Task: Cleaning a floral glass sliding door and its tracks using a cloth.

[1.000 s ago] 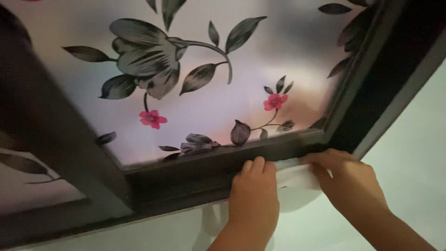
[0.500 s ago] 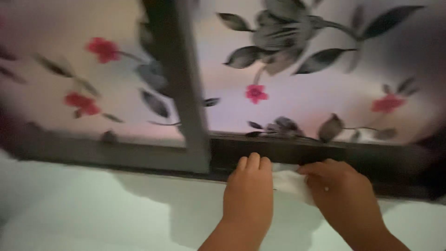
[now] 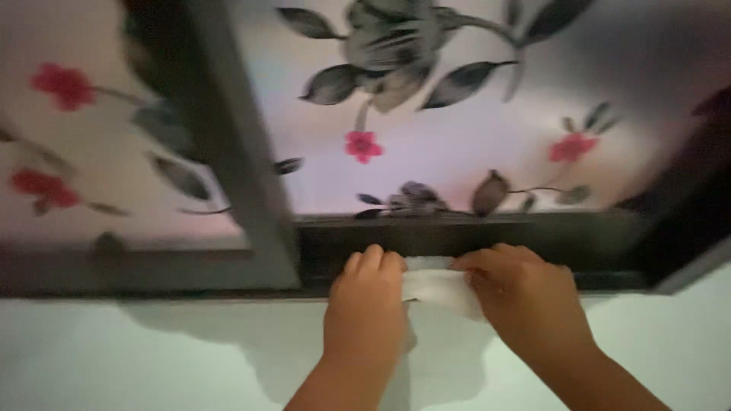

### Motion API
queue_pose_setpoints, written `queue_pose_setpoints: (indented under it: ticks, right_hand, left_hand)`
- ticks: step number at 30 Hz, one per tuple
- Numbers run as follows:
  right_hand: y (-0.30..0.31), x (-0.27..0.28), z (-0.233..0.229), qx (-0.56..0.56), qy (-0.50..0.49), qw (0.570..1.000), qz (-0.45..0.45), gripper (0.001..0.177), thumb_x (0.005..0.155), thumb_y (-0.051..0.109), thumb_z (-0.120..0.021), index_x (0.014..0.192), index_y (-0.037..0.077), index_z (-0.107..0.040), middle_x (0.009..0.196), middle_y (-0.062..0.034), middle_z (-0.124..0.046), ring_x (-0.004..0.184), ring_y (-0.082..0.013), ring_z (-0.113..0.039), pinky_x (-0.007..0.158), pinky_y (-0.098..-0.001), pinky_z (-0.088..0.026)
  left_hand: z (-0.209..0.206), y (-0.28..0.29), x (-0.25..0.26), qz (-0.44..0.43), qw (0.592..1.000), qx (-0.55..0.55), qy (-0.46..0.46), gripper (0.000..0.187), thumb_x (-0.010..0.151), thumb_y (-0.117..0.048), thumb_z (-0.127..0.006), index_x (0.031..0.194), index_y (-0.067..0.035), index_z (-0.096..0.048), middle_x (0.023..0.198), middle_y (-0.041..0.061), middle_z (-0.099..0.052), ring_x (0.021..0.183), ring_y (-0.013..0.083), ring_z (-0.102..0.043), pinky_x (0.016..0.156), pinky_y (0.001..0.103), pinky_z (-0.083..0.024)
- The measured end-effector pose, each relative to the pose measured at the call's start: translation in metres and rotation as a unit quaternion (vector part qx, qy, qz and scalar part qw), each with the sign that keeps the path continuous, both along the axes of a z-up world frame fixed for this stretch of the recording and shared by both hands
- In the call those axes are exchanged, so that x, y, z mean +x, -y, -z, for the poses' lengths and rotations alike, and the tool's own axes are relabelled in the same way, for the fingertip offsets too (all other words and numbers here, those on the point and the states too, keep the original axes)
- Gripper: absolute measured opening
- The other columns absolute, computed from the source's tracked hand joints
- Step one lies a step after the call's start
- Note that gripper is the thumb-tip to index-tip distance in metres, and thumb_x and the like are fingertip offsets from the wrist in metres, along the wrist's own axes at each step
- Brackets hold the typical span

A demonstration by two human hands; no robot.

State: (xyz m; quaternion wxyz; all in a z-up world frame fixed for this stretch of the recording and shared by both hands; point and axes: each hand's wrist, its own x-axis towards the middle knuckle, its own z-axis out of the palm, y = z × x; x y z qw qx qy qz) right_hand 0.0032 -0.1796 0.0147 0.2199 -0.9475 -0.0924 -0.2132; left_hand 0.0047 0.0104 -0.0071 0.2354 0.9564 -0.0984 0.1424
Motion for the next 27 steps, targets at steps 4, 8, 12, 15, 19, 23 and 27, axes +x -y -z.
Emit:
queue_pose_setpoints:
  ticks: [4, 8, 12, 15, 19, 23, 27]
  right_hand:
    - [0.071, -0.003, 0.005, 0.059, -0.021, 0.996, 0.06, 0.02, 0.076, 0.015, -0.076, 0.095, 0.02, -0.082, 0.084, -0.0056, -0.076, 0.072, -0.0265, -0.071, 0.065, -0.0396, -0.057]
    - [0.106, -0.011, -0.009, 0.074, -0.122, 0.975, 0.168, 0.015, 0.087, 0.023, -0.078, 0.101, 0.02, -0.082, 0.082, -0.01, -0.077, 0.068, -0.0246, -0.074, 0.066, -0.0367, -0.058]
    - [0.099, -0.017, -0.017, 0.085, -0.141, 0.961, 0.222, 0.015, 0.091, 0.022, -0.076, 0.103, 0.02, -0.084, 0.082, -0.0117, -0.079, 0.068, -0.0254, -0.068, 0.067, -0.0367, -0.056]
    - [0.084, -0.016, -0.008, 0.09, -0.117, 0.965, 0.218, 0.016, 0.09, 0.021, -0.076, 0.103, 0.017, -0.083, 0.088, -0.0099, -0.078, 0.065, -0.0249, -0.074, 0.066, -0.0364, -0.058]
    - [0.049, -0.01, -0.003, 0.067, -0.116, 0.978, 0.161, 0.015, 0.09, 0.023, -0.075, 0.102, 0.018, -0.082, 0.09, -0.0083, -0.078, 0.068, -0.0259, -0.075, 0.067, -0.0367, -0.058]
    - [0.002, -0.007, 0.0, 0.072, -0.078, 0.992, 0.068, 0.015, 0.085, 0.018, -0.076, 0.098, 0.017, -0.083, 0.086, -0.009, -0.077, 0.078, -0.0272, -0.074, 0.074, -0.0372, -0.057]
    - [-0.034, -0.007, -0.007, 0.033, -0.099, 0.993, 0.056, 0.012, 0.086, 0.018, -0.075, 0.097, 0.018, -0.081, 0.083, -0.0088, -0.074, 0.079, -0.028, -0.072, 0.075, -0.0384, -0.057]
  left_hand:
    - [0.004, 0.065, 0.008, 0.06, 0.997, 0.005, 0.041, 0.026, 0.075, 0.0, -0.064, 0.099, -0.009, -0.066, 0.102, 0.01, -0.059, 0.107, 0.0332, -0.059, 0.085, 0.047, -0.051]
    - [0.006, 0.104, 0.01, 0.11, 0.992, -0.021, 0.055, 0.025, 0.076, 0.001, -0.064, 0.099, -0.009, -0.067, 0.101, 0.01, -0.061, 0.105, 0.0335, -0.059, 0.085, 0.047, -0.05]
    - [-0.004, 0.1, 0.007, 0.104, 0.993, -0.033, 0.045, 0.026, 0.074, 0.002, -0.064, 0.098, -0.007, -0.068, 0.1, 0.012, -0.06, 0.102, 0.0359, -0.058, 0.081, 0.049, -0.049]
    - [-0.006, 0.082, 0.004, 0.105, 0.994, -0.012, 0.04, 0.024, 0.073, 0.002, -0.064, 0.095, -0.008, -0.068, 0.098, 0.012, -0.061, 0.102, 0.0346, -0.058, 0.09, 0.048, -0.047]
    - [-0.005, 0.041, 0.0, 0.055, 0.997, -0.028, 0.056, 0.027, 0.072, 0.005, -0.063, 0.094, -0.009, -0.069, 0.1, 0.01, -0.063, 0.105, 0.0342, -0.059, 0.091, 0.048, -0.047]
    - [-0.02, -0.005, -0.011, 0.001, 0.999, -0.021, 0.03, 0.032, 0.071, 0.005, -0.067, 0.099, -0.009, -0.069, 0.103, 0.011, -0.062, 0.104, 0.0341, -0.058, 0.092, 0.046, -0.047]
    - [-0.023, -0.032, -0.013, -0.057, 0.998, 0.004, -0.04, 0.034, 0.077, 0.003, -0.069, 0.109, -0.009, -0.068, 0.11, 0.011, -0.061, 0.106, 0.031, -0.059, 0.092, 0.046, -0.048]
